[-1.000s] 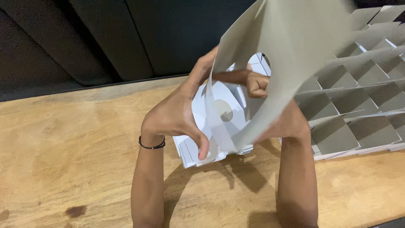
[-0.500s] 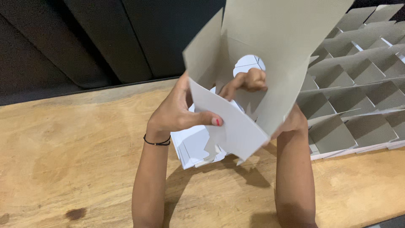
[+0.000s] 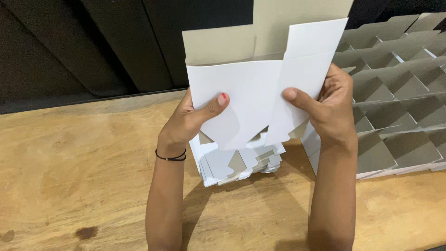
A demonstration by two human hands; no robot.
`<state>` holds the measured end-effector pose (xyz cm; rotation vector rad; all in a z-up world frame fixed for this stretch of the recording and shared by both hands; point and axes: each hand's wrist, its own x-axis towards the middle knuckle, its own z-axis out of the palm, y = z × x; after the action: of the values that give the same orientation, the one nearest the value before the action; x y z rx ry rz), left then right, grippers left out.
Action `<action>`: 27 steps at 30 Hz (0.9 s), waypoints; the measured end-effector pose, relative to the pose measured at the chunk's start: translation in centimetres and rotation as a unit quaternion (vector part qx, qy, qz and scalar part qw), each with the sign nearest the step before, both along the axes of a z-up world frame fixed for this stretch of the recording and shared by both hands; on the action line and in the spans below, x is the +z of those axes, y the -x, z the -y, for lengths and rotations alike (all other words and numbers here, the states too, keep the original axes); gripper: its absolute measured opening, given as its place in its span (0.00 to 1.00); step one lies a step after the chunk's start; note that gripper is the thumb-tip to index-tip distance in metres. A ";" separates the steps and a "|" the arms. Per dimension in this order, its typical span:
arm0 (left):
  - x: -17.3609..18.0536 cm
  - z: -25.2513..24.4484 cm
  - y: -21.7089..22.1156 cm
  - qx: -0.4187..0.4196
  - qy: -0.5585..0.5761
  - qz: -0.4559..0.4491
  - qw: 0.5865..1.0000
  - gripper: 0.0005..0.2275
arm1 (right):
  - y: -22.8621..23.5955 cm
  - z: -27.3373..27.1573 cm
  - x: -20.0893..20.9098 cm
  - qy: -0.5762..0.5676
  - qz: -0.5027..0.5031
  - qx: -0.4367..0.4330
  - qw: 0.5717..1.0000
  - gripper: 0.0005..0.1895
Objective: The person folds a flat white cardboard sheet into a small box shape by hand. They fold the side flaps up, tuck the tabs into slots to secure the sides, and then fold the top flaps inward to close the box. The person repeats this process with another sheet, folding and assembling the box on a wooden table.
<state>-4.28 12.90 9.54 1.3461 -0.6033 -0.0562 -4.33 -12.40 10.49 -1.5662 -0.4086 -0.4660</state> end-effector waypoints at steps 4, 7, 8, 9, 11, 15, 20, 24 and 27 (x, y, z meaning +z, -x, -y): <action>-0.8 -0.3 -0.5 0.008 0.001 -0.027 1.000 0.20 | 0.5 -0.7 0.7 -0.015 -0.024 -0.010 1.000 0.18; -1.5 -0.6 -1.0 0.137 -0.008 -0.183 0.973 0.27 | 0.5 -0.6 0.6 0.013 -0.013 -0.030 0.999 0.18; -1.0 -0.5 -1.0 0.180 -0.054 -0.168 0.968 0.22 | 0.4 -0.6 0.6 0.011 -0.017 -0.028 0.999 0.19; -0.6 -0.5 -0.9 0.223 -0.099 -0.152 0.958 0.22 | 0.4 -0.6 0.6 0.009 -0.022 -0.025 0.999 0.20; 0.0 0.1 -0.8 0.243 -0.062 -0.164 0.954 0.19 | 0.3 -0.2 0.5 0.017 -0.022 -0.021 0.999 0.25; -3.4 -1.2 -3.1 0.207 -0.037 -0.004 0.978 0.21 | 0.0 0.1 0.3 0.017 -0.013 -0.021 1.000 0.28; -5.0 -1.7 -5.2 0.168 -0.023 0.034 0.985 0.24 | -0.5 0.2 -0.1 -0.002 0.005 -0.035 0.999 0.24; -3.8 -1.6 -4.9 0.184 -0.005 0.121 0.975 0.26 | -1.1 0.2 -0.5 -0.022 0.023 -0.047 0.998 0.23; -2.5 -1.1 -4.6 0.234 -0.019 0.179 0.955 0.24 | -1.6 0.2 -0.8 -0.034 0.035 -0.054 0.997 0.24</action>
<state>0.29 14.00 7.05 1.5199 -0.5702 0.5761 -2.77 -12.56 9.72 -1.5148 -0.3597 -0.6146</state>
